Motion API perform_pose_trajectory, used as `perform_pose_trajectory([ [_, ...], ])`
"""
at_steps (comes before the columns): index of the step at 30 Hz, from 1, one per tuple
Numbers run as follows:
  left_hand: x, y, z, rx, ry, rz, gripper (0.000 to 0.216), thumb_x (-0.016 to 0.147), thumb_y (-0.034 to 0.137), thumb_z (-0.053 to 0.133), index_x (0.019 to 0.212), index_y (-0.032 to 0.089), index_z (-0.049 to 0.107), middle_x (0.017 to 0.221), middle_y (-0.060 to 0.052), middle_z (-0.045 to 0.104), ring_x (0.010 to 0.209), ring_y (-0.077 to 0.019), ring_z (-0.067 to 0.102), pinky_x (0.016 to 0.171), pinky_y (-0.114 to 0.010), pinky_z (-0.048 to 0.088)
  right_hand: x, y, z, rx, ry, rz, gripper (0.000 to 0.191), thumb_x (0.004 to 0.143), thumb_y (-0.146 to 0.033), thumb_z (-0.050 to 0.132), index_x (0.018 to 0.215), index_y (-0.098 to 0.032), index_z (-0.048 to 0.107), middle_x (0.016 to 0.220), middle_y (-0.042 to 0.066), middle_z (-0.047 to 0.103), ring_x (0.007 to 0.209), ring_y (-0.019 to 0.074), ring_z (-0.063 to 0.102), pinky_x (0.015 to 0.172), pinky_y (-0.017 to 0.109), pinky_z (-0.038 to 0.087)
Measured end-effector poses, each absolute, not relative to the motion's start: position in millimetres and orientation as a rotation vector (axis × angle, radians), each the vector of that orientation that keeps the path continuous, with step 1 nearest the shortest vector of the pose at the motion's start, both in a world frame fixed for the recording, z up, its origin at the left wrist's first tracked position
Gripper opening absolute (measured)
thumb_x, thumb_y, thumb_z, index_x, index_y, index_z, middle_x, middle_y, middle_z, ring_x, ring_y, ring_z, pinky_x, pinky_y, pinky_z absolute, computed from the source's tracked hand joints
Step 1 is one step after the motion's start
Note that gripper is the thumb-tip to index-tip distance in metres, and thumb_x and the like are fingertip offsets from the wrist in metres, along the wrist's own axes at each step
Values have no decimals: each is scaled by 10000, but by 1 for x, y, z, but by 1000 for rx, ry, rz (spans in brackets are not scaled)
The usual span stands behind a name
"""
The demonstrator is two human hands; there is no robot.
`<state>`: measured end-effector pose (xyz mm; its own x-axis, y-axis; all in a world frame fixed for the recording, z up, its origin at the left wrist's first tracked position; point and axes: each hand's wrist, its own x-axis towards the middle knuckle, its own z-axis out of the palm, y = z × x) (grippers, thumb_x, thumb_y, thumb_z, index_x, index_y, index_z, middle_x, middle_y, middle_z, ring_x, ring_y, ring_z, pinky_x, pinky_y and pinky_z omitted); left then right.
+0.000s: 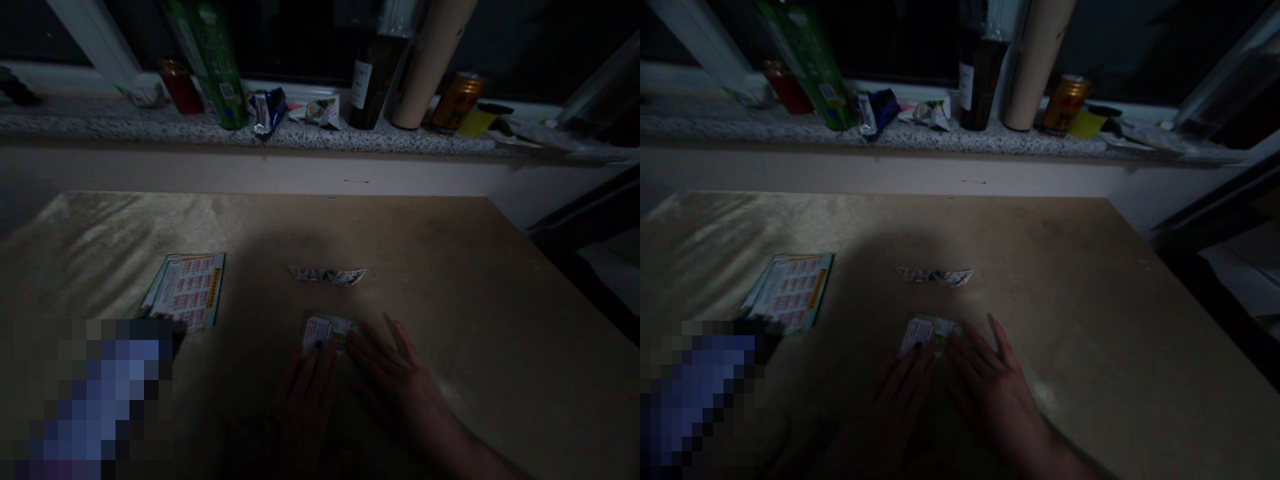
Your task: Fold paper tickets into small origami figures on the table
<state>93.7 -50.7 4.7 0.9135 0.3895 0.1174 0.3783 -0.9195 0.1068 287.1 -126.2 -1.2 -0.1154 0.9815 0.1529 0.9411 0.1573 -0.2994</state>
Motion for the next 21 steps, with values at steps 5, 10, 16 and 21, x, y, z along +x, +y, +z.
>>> perform_pose_trajectory([
  [5,97,-50,4,3003,637,236,718,864,624,362,1382,126,378,1441,-86,380,1313,-277,311,1086,-465,87,291,-128,-6,-1825,-2252,137,489,909,-211,460,1386,-195,356,1392,1,447,1330,247,323,1121,577,14],
  [10,97,-47,4,2988,618,204,760,848,664,353,1398,140,352,1457,-64,348,1292,-281,336,1088,-473,-48,292,-129,-4,-1807,-2263,85,497,904,-181,452,1390,-183,348,1383,7,458,1327,246,330,1122,571,6],
  [16,101,-48,1,2989,636,225,795,820,679,388,1388,124,364,1441,-89,369,1271,-283,368,1067,-461,-163,292,-131,-6,-1811,-2168,-4,442,892,-199,481,1330,-155,445,1322,54,531,1306,264,366,1116,586,86],
  [21,104,-46,3,3022,577,271,798,843,670,356,1359,62,392,1424,-139,389,1331,-278,280,1082,-451,-98,289,-129,-8,-1801,-2039,-67,329,924,-205,442,1236,-195,545,1221,31,620,1247,238,457,1123,566,93],
])
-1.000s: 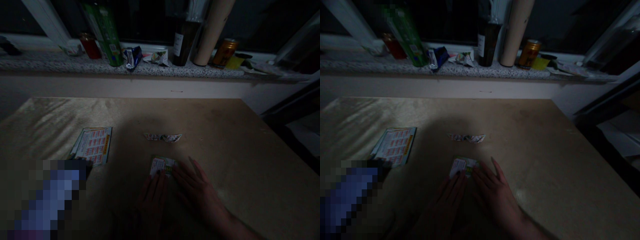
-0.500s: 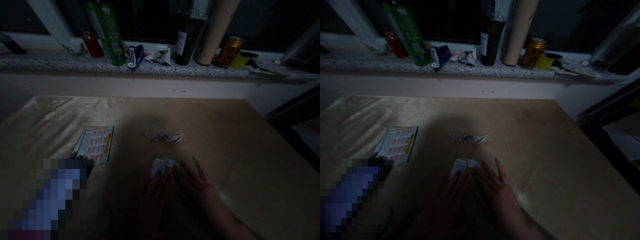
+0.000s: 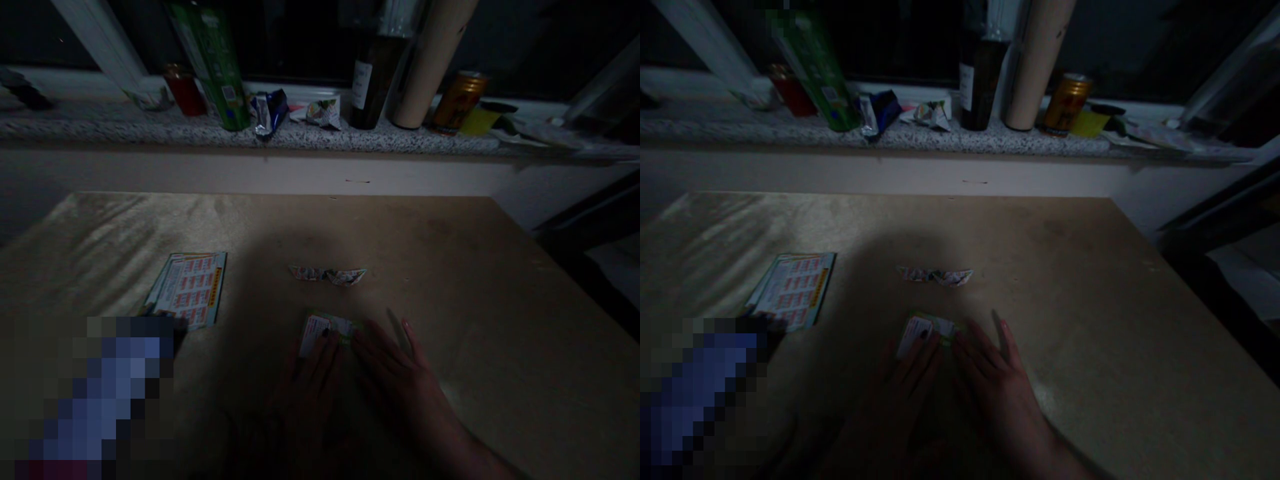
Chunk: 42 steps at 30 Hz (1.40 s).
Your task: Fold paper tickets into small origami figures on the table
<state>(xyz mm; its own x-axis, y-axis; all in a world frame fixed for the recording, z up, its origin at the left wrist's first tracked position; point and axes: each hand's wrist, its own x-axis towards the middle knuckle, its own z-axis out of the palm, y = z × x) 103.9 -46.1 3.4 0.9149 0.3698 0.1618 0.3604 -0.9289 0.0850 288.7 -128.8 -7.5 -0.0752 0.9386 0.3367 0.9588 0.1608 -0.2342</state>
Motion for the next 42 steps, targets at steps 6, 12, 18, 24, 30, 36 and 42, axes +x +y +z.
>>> perform_pose_trajectory([
  [6,105,-43,6,2957,601,161,784,837,667,377,1390,112,351,1460,-126,330,1355,-295,238,1089,-475,47,287,-128,-8,-1794,-2041,-92,321,940,-219,420,1233,-183,546,1208,36,629,1233,234,473,1129,550,88],
  [12,105,-43,3,2882,607,124,822,818,672,412,1416,119,301,1479,-137,282,1364,-314,206,1092,-522,55,288,-130,-9,-1796,-2040,-129,302,938,-220,426,1204,-184,564,1205,27,632,1248,236,455,1127,550,91],
  [18,105,-42,5,2833,607,56,828,794,618,503,1426,134,276,1491,-123,262,1372,-312,182,1097,-522,107,288,-128,-4,-1771,-2069,-148,302,930,-172,417,1188,-162,574,1181,41,647,1222,224,485,1135,520,88],
  [24,107,-42,6,2824,634,57,689,853,477,491,1418,135,294,1487,-107,280,1363,-287,223,1096,-496,154,289,-125,-1,-1698,-2091,-139,316,915,-118,400,1171,-142,584,1151,74,662,1162,226,544,1104,527,202],
  [30,107,-42,4,2846,639,165,626,866,403,501,1403,139,320,1477,-91,313,1347,-265,270,1087,-451,219,292,-122,2,-1690,-1981,-67,273,891,-145,485,1120,-223,612,1057,38,703,1044,218,614,1009,511,351],
  [36,114,-34,4,2918,606,227,344,919,174,425,1249,124,509,1286,-92,568,1183,-220,514,993,-356,389,290,-125,1,-1612,-1940,-41,182,886,-162,509,992,-230,640,905,14,722,899,187,640,974,467,367],
  [42,116,-24,13,3038,369,181,318,898,38,404,1171,85,559,1179,-121,637,1097,-238,585,916,-342,454,290,-124,-2,-1626,-1977,-51,198,888,-185,528,1060,-216,621,994,36,701,965,204,610,973,459,368],
])
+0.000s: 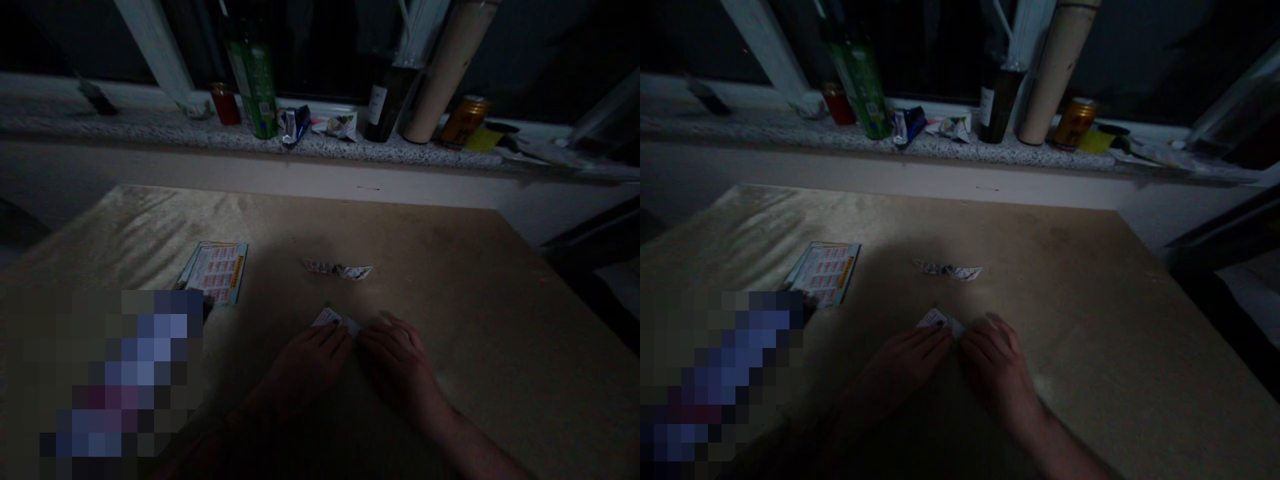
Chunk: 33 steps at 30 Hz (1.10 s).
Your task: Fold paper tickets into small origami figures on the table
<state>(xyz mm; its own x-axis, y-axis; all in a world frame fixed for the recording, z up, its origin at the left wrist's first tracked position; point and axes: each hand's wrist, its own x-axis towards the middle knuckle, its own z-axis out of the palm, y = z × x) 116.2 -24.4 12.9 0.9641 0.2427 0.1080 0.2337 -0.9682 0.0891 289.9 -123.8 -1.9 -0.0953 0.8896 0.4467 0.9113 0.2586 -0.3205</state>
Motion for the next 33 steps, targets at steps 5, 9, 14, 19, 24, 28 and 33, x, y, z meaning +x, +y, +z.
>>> perform_pose_trajectory([
  [5,114,-20,13,3025,303,266,310,922,46,370,1170,92,551,1180,-120,635,1096,-221,585,916,-334,456,289,-121,-3,-1618,-2036,-30,261,914,-200,494,1161,-215,577,1095,48,671,1026,211,587,996,456,351],
  [9,114,-19,12,2823,384,401,262,951,121,388,1131,158,575,1102,-60,677,1002,-179,631,911,-319,456,291,-122,-1,-1590,-2025,-49,231,924,-201,477,1116,-220,603,1002,50,699,927,200,625,930,420,406],
  [14,111,-17,18,2294,614,626,218,899,252,506,1085,202,608,1081,-30,681,1022,-193,613,978,-377,406,292,-122,9,-1599,-1794,190,167,906,-242,498,961,-208,652,848,57,704,781,197,650,758,349,488],
  [19,111,0,16,1734,771,714,263,905,275,466,1134,185,557,1132,-57,658,1048,-210,611,933,-393,458,295,-112,17,-1656,-1321,667,233,853,-363,542,769,-184,666,755,44,701,686,190,652,611,272,498],
  [24,116,13,10,1693,755,712,351,875,217,490,1215,148,437,1184,-116,621,1005,-212,640,835,-373,530,296,-99,12,-1653,-1144,805,282,797,-419,588,668,-168,599,580,-8,594,519,136,551,491,227,413],
  [28,120,9,5,1789,750,682,391,864,185,503,1241,152,405,1174,-125,619,950,-211,660,780,-364,552,294,-96,1,-1732,-1359,555,387,842,-410,550,535,-195,453,514,-38,449,479,117,445,480,238,337],
  [33,118,-1,7,2065,772,674,263,849,186,536,1112,195,544,1329,-81,495,1221,-233,460,1034,-444,344,293,-98,-10,-1824,-1657,206,396,892,-356,512,535,-196,451,532,-32,477,543,136,491,603,276,354],
])
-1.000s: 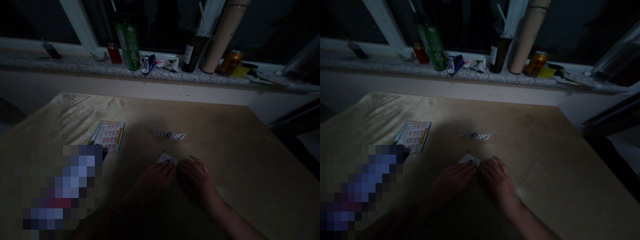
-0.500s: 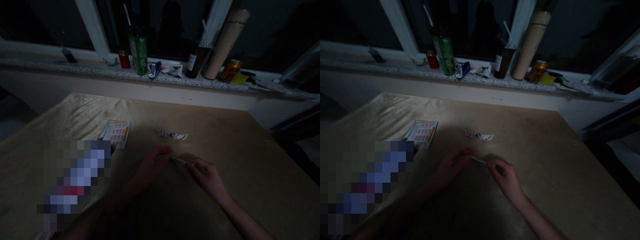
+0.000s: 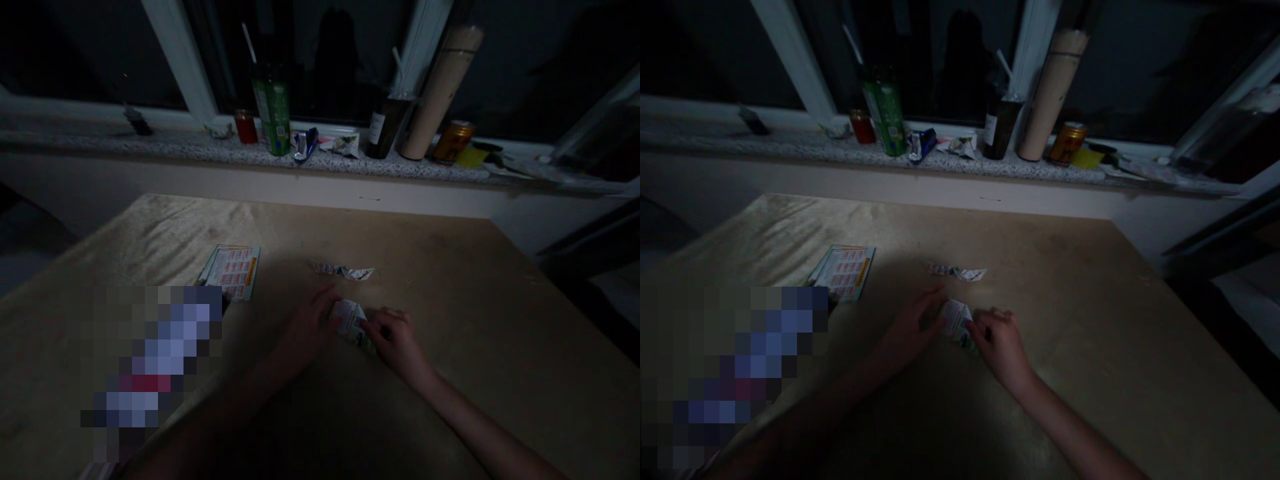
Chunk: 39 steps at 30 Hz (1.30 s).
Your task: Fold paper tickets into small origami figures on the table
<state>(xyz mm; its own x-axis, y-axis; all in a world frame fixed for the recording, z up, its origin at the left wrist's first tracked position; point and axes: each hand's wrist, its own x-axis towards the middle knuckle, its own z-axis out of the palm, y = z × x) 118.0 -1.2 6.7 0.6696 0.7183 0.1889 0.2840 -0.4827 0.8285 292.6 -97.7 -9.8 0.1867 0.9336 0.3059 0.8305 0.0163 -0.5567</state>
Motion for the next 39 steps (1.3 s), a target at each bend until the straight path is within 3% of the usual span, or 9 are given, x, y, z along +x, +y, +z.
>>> perform_pose_trajectory([
  [2,116,-8,10,2177,721,633,237,859,194,529,1090,217,577,1325,-47,505,1221,-213,453,1050,-415,324,292,-98,-12,-1864,-1702,146,396,905,-345,495,541,-195,462,530,-27,493,567,143,513,627,281,354],
  [5,115,-21,14,2469,624,492,317,886,219,505,1202,211,536,1262,-44,571,1197,-197,477,1046,-385,329,289,-98,-12,-1890,-1733,95,393,923,-335,465,558,-192,490,544,-16,527,581,149,524,638,288,340],
  [11,114,-34,9,2769,569,286,549,886,370,499,1356,110,384,1427,-126,398,1300,-233,364,1061,-394,312,284,-97,-9,-1916,-1749,58,403,948,-311,417,575,-194,513,555,1,554,621,166,519,670,306,312],
  [15,115,-31,6,2777,564,218,643,857,400,536,1378,75,346,1444,-148,362,1320,-257,329,1067,-399,305,282,-98,-8,-1847,-1804,102,390,955,-285,399,591,-191,506,587,6,563,656,166,512,706,318,319],
  [25,113,-22,5,2830,492,214,462,877,166,489,1332,116,420,1388,-95,462,1282,-196,401,1073,-343,306,284,-104,2,-1636,-1974,270,228,915,-164,433,707,-189,526,665,-1,570,710,160,495,824,347,331],
  [29,111,-16,-3,2888,333,174,444,902,192,485,1336,130,418,1391,-91,459,1282,-197,404,1088,-346,279,292,-104,-1,-1674,-1945,167,169,887,-176,495,725,-184,540,667,7,558,699,170,491,809,359,346],
  [31,110,-15,-2,2885,289,151,465,908,227,490,1353,127,396,1413,-96,426,1300,-201,377,1098,-347,257,297,-104,-1,-1640,-1953,144,70,867,-169,527,826,-184,582,716,18,580,738,182,504,802,361,356],
  [34,107,-13,5,2850,248,130,528,902,277,509,1385,138,347,1447,-88,375,1330,-198,322,1110,-344,228,301,-105,0,-1542,-2011,173,148,842,-152,560,977,-193,605,836,43,619,820,197,524,804,363,374],
  [39,103,-10,10,2879,230,114,526,902,357,508,1361,130,386,1444,-106,377,1332,-217,316,1110,-363,223,301,-107,1,-1487,-2063,198,195,838,-179,592,1029,-203,622,951,55,646,919,207,539,858,388,390],
])
